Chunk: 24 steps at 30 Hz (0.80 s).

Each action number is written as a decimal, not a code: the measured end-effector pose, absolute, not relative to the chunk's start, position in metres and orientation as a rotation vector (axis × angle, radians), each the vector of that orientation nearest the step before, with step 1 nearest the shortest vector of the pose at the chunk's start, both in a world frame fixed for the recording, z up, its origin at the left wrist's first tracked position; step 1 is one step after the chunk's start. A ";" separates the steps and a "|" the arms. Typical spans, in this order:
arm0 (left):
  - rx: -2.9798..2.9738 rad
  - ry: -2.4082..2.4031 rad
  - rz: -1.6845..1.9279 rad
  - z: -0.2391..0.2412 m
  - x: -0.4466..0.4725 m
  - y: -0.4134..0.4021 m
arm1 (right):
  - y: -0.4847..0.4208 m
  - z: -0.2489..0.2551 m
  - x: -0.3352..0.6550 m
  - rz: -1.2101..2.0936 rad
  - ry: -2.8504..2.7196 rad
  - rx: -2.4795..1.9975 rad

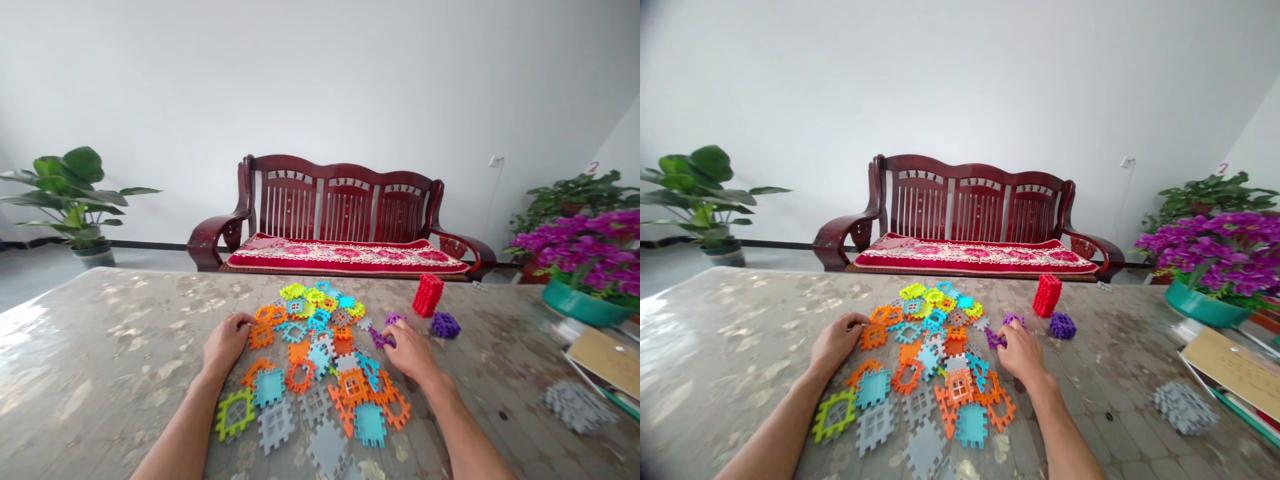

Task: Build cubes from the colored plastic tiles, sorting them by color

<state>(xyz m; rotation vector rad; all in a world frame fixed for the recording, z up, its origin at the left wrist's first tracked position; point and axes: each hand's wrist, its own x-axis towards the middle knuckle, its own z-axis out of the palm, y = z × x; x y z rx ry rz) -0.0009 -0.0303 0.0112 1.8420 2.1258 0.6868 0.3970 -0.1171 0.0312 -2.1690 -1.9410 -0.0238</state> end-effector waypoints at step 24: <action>1.850 2.135 0.701 0.010 -0.001 -0.030 | -0.107 0.014 0.403 0.193 -1.654 -1.970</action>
